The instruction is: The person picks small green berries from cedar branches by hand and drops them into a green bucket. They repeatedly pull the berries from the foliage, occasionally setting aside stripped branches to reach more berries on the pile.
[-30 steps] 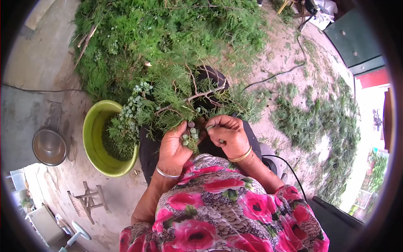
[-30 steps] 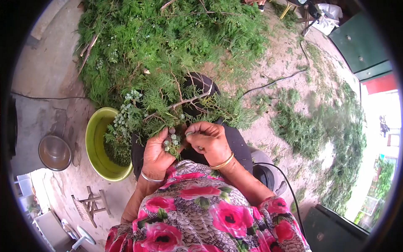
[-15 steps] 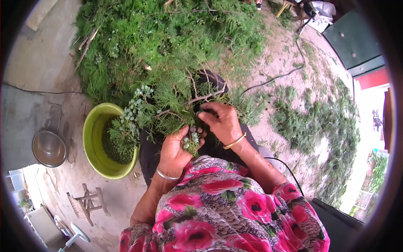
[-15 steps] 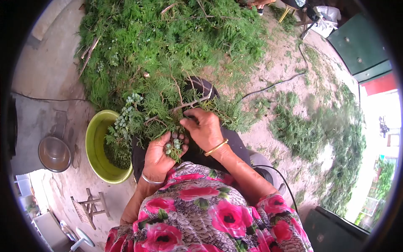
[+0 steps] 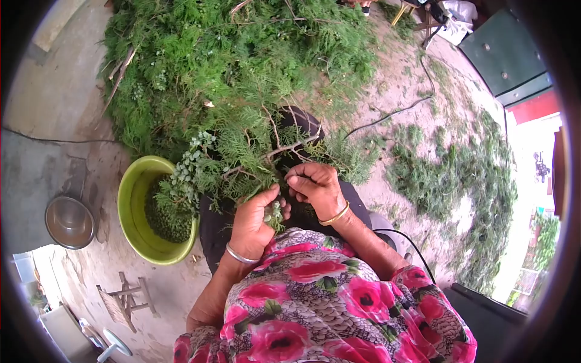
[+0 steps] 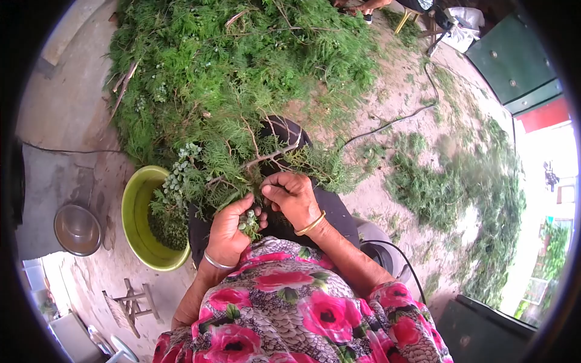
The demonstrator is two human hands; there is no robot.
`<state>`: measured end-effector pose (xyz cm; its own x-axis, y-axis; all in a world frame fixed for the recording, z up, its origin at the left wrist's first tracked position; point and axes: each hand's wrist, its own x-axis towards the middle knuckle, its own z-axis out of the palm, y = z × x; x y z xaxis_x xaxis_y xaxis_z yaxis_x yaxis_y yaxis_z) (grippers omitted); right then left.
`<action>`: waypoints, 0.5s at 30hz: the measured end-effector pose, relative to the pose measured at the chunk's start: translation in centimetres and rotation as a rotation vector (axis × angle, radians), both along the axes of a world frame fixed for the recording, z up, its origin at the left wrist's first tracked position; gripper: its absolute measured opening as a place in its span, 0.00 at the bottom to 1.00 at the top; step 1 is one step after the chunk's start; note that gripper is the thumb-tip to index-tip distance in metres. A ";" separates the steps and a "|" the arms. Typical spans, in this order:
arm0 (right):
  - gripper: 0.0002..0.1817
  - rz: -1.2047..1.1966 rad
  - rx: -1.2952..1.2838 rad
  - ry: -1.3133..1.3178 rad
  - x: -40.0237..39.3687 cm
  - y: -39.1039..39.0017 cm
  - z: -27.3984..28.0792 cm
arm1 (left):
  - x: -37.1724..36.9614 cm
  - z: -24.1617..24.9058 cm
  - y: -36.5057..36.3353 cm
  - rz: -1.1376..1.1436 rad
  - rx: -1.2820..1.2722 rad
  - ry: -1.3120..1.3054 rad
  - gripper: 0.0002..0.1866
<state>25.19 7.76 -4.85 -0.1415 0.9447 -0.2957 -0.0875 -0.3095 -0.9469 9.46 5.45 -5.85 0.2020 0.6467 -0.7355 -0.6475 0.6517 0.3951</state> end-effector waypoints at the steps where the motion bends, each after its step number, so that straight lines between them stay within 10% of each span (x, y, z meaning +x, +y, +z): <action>1: 0.05 -0.002 -0.002 0.000 0.1 -0.1 0.1 | 0.0 -0.1 0.1 0.001 0.016 -0.013 0.06; 7: 0.07 0.007 -0.125 0.630 2.1 0.2 -0.9 | 0.2 -1.1 0.3 0.055 -0.096 -0.111 0.06; 15: 0.05 -0.092 -0.199 0.387 2.3 1.2 0.1 | -0.4 -1.7 0.3 0.050 -0.084 -0.328 0.06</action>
